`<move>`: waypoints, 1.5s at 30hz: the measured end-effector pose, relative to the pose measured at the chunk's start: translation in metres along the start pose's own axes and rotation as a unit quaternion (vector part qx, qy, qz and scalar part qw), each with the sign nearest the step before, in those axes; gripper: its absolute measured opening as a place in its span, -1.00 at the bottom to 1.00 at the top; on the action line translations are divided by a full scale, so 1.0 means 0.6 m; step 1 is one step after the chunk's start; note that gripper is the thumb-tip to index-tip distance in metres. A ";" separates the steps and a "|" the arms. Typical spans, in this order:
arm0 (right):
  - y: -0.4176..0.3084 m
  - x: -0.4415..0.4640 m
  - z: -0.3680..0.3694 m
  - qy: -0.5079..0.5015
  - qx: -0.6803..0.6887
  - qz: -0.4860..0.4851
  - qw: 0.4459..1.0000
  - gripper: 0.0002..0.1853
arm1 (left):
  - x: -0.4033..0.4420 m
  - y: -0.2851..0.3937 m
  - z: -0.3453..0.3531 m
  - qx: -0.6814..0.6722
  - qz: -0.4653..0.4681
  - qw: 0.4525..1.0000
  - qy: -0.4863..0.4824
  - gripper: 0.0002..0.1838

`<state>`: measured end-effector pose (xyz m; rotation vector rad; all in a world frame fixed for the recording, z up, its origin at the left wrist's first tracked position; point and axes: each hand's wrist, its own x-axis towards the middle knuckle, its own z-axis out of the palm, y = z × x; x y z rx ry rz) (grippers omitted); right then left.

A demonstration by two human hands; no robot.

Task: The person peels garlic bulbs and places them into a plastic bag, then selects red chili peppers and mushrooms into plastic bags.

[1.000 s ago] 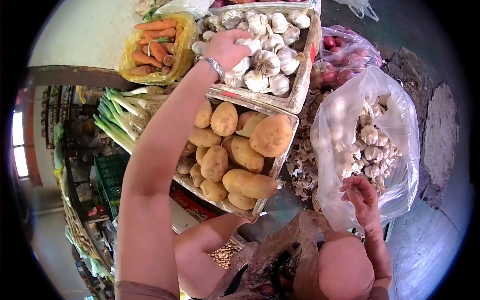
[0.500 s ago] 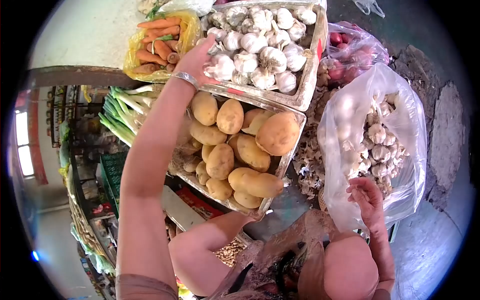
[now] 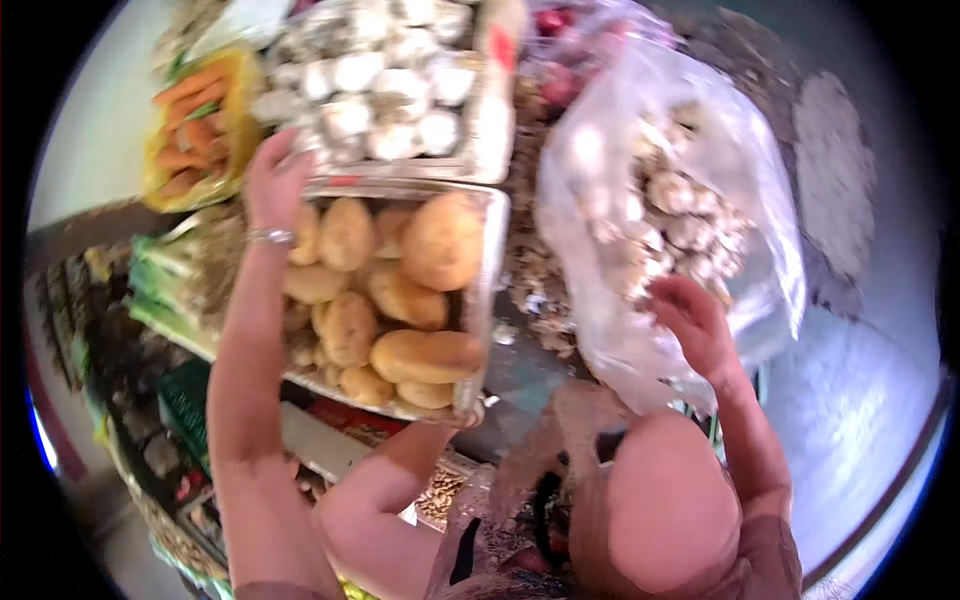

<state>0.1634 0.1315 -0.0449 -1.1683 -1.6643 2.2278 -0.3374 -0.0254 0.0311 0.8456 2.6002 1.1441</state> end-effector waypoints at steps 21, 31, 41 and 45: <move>-0.121 0.246 -0.144 0.244 -0.156 -0.256 0.922 -0.58 | -0.287 0.283 0.293 0.263 0.548 0.732 -0.309 -0.37; -0.144 0.301 -0.127 0.127 -0.520 -0.061 0.843 -0.43 | -0.188 0.280 0.283 0.412 0.496 0.723 -0.248 -0.95; -0.114 0.208 -0.099 -0.142 -0.497 0.017 0.856 -0.53 | -0.192 0.289 0.203 0.270 0.557 0.761 -0.197 -0.94; -0.071 0.194 -0.114 -0.006 -0.338 -0.213 0.917 -0.61 | -0.195 0.294 0.208 0.270 0.552 0.767 -0.186 -0.93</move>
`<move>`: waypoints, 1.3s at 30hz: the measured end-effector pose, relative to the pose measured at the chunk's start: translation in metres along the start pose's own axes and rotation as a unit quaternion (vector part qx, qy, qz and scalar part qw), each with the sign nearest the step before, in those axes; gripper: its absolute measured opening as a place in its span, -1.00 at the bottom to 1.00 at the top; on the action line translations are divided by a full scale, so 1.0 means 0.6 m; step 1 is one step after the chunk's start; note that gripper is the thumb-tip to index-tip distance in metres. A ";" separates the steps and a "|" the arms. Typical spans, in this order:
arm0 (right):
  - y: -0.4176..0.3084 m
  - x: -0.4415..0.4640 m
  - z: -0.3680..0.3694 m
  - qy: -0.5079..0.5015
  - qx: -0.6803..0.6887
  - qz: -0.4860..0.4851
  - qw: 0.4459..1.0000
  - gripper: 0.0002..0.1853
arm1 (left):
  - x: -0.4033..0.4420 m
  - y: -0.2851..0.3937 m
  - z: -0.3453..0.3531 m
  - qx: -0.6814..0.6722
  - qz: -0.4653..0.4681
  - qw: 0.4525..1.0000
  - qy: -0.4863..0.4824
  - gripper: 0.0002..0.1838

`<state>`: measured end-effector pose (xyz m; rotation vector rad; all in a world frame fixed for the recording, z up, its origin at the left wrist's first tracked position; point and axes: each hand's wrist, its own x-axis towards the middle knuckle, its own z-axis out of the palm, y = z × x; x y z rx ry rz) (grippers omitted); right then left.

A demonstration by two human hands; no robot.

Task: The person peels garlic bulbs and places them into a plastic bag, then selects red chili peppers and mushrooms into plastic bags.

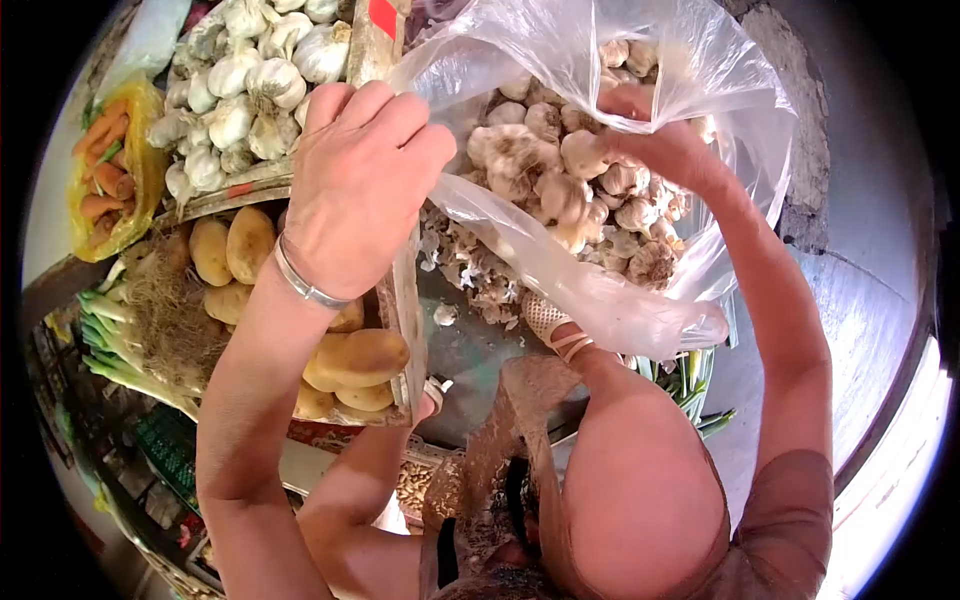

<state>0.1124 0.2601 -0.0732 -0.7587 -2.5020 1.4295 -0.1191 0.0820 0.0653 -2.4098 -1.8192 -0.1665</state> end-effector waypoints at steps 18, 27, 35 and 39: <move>-0.037 -0.011 0.037 -0.081 -0.244 0.039 0.966 -0.50 | -0.006 -0.002 0.000 -0.015 -0.033 0.999 0.038 -0.84; -0.061 -0.141 0.051 -0.053 -0.298 -0.018 0.953 -0.45 | -0.018 0.002 0.000 -0.031 -0.047 0.997 0.051 -0.83; -0.099 -0.159 0.029 -0.002 -0.246 -0.079 0.966 -0.52 | -0.012 0.021 -0.006 -0.042 -0.061 0.994 0.075 -0.85; -0.085 -0.146 -0.001 0.051 -0.030 0.019 0.998 -0.74 | -0.013 0.037 -0.008 -0.055 -0.072 0.992 0.083 -0.85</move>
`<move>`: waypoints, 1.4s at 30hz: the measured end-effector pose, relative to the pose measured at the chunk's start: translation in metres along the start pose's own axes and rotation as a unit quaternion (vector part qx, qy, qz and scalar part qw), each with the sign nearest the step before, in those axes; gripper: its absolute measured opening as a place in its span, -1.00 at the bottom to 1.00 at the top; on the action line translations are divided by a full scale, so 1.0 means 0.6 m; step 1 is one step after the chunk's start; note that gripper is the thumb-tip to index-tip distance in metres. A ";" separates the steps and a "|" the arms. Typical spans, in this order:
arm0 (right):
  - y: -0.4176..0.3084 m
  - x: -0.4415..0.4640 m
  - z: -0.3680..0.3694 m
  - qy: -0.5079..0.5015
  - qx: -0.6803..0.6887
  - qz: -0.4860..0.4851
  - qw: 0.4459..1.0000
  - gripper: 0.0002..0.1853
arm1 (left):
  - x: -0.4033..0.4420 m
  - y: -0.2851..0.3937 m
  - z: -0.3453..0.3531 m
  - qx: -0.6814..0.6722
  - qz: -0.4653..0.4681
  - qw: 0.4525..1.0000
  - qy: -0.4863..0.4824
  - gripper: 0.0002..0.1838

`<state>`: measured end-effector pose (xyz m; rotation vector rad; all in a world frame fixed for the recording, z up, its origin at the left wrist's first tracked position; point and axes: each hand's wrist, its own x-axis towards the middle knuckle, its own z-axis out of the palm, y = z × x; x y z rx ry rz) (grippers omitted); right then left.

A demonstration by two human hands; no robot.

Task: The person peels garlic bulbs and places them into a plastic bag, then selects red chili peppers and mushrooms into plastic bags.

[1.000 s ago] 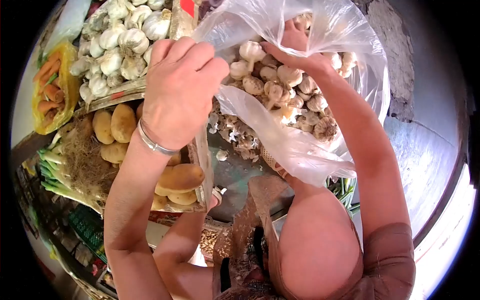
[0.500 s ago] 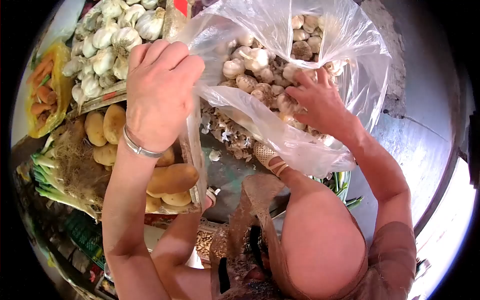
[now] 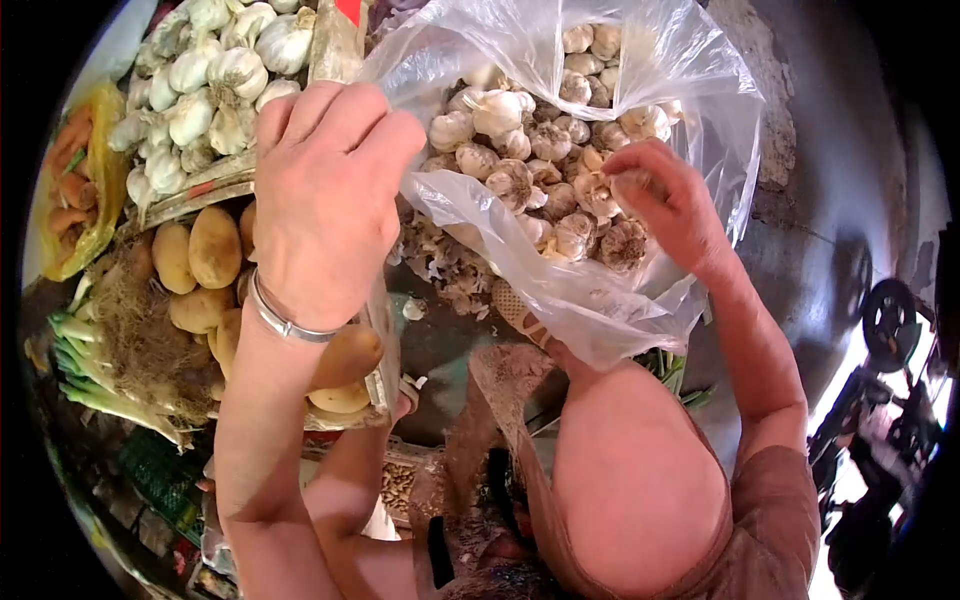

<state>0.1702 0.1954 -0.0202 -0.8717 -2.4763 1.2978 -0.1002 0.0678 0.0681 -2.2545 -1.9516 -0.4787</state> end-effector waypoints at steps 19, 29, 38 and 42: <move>-0.057 -0.024 0.070 -0.002 0.523 0.209 0.826 -0.70 | -0.051 0.225 0.154 -0.797 -0.410 0.440 0.066 -0.22; 0.104 0.036 0.008 0.202 -0.191 0.108 0.955 -0.66 | -0.072 0.208 0.147 -0.806 -0.396 0.440 -0.002 -0.34; 0.217 0.011 0.046 0.105 -0.393 0.074 0.910 -0.39 | -0.076 0.198 0.126 -0.847 -0.412 0.336 -0.013 -0.50; 0.232 0.007 0.018 0.065 -0.394 0.112 0.910 -0.43 | -0.068 0.198 0.120 -0.830 -0.479 0.286 -0.031 -0.70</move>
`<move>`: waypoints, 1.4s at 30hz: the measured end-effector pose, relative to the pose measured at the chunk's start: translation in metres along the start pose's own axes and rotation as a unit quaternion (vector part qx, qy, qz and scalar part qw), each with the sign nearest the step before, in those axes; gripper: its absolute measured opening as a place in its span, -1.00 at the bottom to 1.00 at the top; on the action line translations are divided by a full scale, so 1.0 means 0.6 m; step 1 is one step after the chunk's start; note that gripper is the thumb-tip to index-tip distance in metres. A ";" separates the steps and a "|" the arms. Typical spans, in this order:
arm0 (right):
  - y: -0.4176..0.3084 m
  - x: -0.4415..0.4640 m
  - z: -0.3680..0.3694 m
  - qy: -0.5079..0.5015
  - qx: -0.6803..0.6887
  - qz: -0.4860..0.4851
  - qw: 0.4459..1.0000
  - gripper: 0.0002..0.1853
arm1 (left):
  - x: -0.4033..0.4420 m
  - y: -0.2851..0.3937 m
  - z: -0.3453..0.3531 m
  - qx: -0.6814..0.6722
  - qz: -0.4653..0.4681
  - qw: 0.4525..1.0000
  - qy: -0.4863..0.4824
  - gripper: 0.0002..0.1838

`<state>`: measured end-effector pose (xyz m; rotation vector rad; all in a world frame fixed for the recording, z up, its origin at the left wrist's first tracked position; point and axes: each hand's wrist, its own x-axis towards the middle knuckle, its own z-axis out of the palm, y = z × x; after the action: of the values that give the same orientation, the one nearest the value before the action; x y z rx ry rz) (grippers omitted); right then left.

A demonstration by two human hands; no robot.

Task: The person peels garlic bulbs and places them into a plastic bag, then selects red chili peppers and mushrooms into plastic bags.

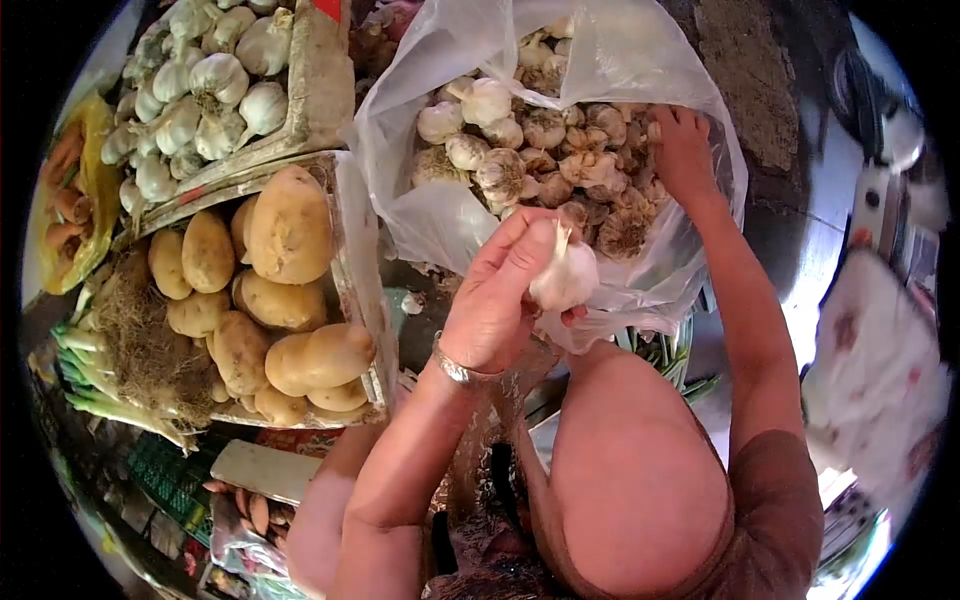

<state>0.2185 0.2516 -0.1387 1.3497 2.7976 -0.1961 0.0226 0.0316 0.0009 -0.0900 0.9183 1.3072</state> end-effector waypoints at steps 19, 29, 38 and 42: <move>-0.167 -0.079 -0.158 -0.156 0.648 0.068 0.742 -0.70 | 0.017 -0.014 0.017 0.056 0.036 0.998 0.006 -0.39; -0.086 0.030 -0.104 0.040 0.290 -0.072 0.953 -0.69 | 0.032 -0.009 -0.005 0.017 0.085 0.988 -0.127 -0.27; 0.000 0.090 0.009 -0.153 0.164 0.049 0.973 -0.54 | 0.014 -0.011 -0.002 -0.111 0.008 0.991 -0.074 -0.51; 0.006 0.049 -0.015 -0.069 0.138 0.009 0.988 -0.55 | 0.016 -0.010 -0.004 -0.066 0.024 0.995 -0.073 -0.62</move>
<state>0.2033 0.2781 -0.1327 1.3490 2.7167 -0.6710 0.0264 0.0359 -0.0090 -0.0741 0.7131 1.3994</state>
